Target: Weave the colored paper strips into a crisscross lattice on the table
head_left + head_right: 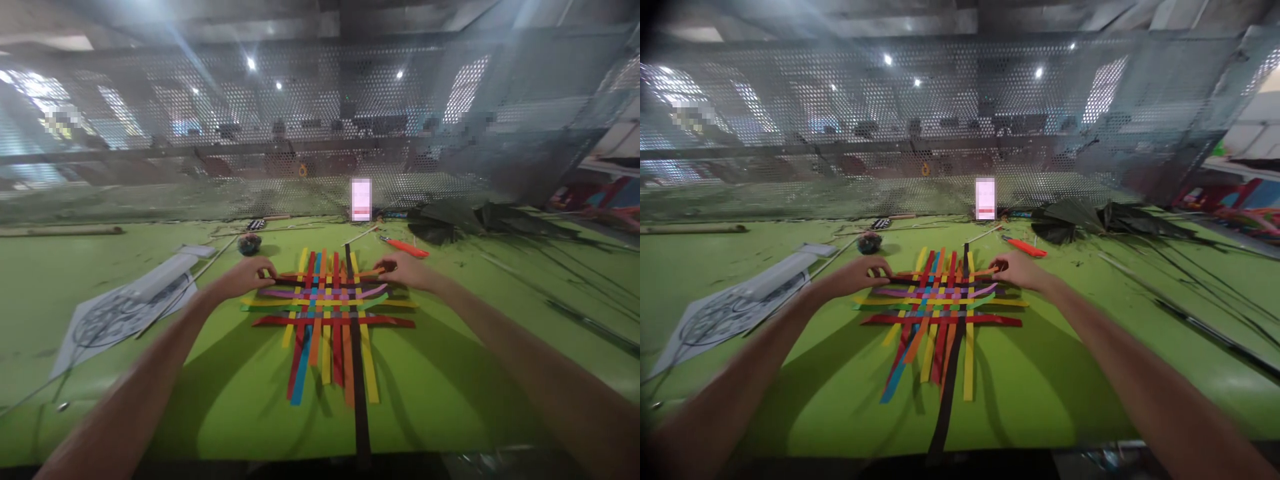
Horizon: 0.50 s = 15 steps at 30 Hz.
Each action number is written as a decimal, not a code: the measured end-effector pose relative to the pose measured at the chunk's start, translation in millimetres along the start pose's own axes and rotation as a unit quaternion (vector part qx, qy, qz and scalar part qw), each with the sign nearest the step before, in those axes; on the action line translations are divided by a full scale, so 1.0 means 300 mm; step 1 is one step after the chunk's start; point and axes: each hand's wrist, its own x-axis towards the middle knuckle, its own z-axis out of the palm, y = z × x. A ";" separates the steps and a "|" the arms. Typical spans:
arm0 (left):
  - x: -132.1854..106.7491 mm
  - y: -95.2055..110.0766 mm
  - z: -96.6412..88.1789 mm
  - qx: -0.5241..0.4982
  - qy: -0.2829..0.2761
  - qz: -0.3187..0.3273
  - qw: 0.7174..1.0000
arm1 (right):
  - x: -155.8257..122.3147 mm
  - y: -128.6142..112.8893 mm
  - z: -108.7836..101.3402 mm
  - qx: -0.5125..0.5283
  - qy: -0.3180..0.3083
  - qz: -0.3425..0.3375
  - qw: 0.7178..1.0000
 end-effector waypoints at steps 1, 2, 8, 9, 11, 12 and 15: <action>-0.001 0.004 0.000 0.001 0.003 0.002 1.000 | 0.001 -0.002 0.005 0.004 0.001 0.002 1.000; -0.002 0.009 -0.001 0.001 0.003 0.004 1.000 | 0.001 -0.004 0.011 0.006 0.004 0.006 1.000; -0.016 0.035 -0.002 0.008 -0.005 0.007 1.000 | 0.000 -0.018 0.046 -0.041 0.034 0.023 0.998; -0.018 0.040 -0.002 0.014 -0.005 0.007 1.000 | 0.001 -0.019 0.051 -0.052 0.040 0.024 0.998; -0.023 0.050 -0.003 0.026 -0.007 0.007 1.000 | 0.003 -0.017 0.057 -0.061 0.046 0.022 0.997; -0.025 0.056 -0.004 0.032 -0.009 0.006 0.999 | 0.005 -0.015 0.058 -0.059 0.045 0.020 0.997; -0.028 0.072 -0.007 0.043 -0.013 -0.001 0.999 | 0.007 -0.011 0.054 -0.043 0.029 0.010 0.999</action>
